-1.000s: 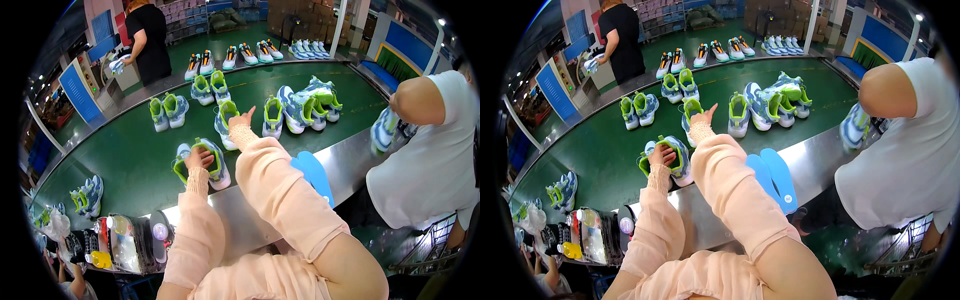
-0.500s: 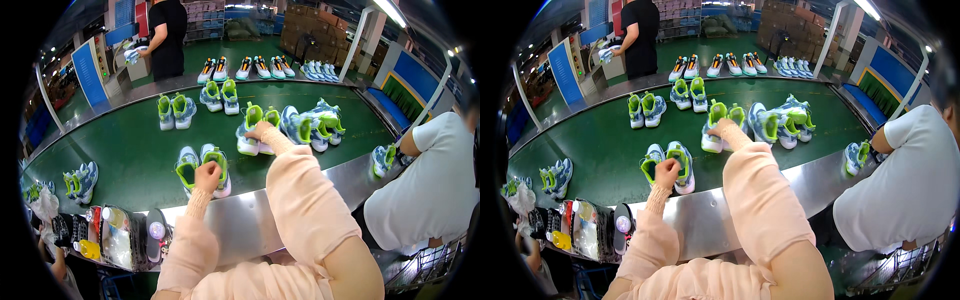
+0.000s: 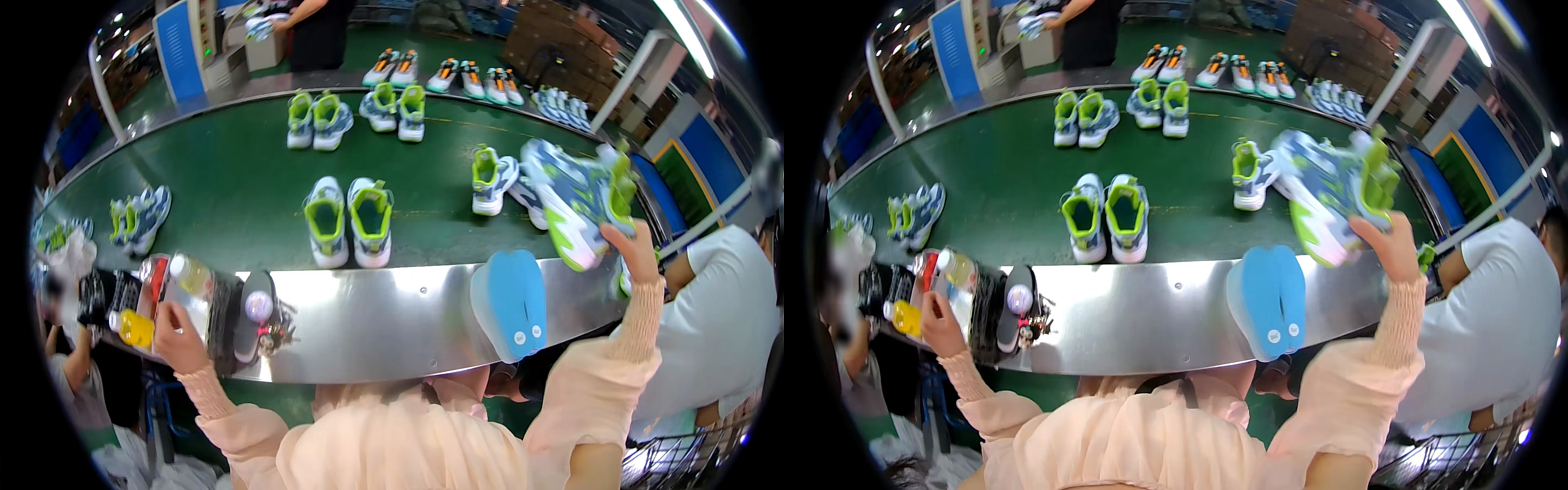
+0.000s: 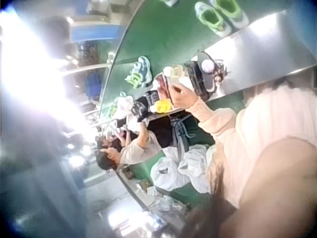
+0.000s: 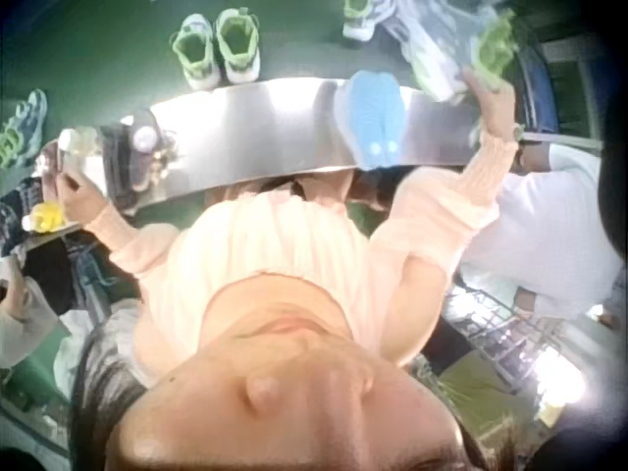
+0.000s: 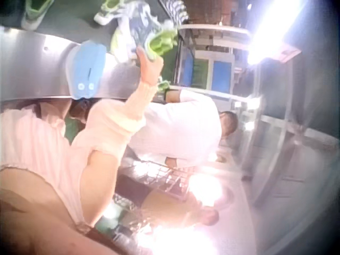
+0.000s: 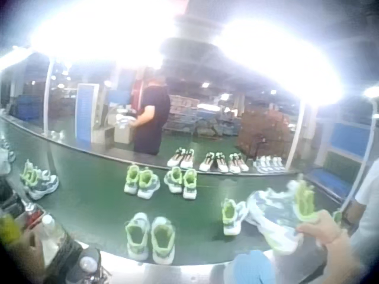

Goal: The person retrieves blue shoe insoles from a storage rack and walks to a conveyor belt. She repeatedly picks up sneakers from the belt, inserts an insole into each shoe, and places the shoes back on the belt. She continues this process for multiple pairs of sneakers.

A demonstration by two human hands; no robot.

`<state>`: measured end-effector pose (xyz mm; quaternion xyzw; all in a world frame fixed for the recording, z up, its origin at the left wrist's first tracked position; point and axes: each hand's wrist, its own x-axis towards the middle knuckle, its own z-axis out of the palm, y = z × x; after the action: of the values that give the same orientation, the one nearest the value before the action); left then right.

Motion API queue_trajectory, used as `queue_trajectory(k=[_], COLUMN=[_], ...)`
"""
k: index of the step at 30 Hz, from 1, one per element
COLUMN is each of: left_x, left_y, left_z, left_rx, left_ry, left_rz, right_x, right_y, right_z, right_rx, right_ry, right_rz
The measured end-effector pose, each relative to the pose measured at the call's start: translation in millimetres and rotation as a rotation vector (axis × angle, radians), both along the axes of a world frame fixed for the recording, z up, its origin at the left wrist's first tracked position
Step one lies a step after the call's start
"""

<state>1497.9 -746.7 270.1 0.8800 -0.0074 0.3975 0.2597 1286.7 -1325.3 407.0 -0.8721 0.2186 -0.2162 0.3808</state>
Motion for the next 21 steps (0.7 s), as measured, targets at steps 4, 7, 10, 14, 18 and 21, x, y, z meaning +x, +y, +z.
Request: queue_trajectory(k=[4,7,10,14,18,21], left_x=[-10.8,-18.9,-19.2,-21.4,-28.3,-25.9], left_y=[55.6,63.3,58.5,12.0,-59.4,-129.1], left_z=[-18.5,-28.6,-33.0,-7.0,-11.8,-70.1], left_rx=[0.306,0.305,0.28,0.132,-0.298,-0.259], left_ry=[0.318,0.447,0.517,0.332,0.223,0.141], left_rz=[0.27,0.275,0.214,0.077,-0.343,-0.632], right_x=[-33.5,-61.4,-87.5,-102.2,12.6,114.6], right_y=[-52.4,-115.3,-130.0,-121.5,4.6,130.6], right_z=[-53.9,-130.4,-182.2,-147.2,-55.6,-53.3], right_rx=[-0.287,-0.525,-0.543,0.13,-0.471,-0.268], right_ry=[0.217,0.219,0.407,0.602,0.346,0.211], right_rz=[-0.205,-0.229,-0.148,-0.084,0.119,0.631])
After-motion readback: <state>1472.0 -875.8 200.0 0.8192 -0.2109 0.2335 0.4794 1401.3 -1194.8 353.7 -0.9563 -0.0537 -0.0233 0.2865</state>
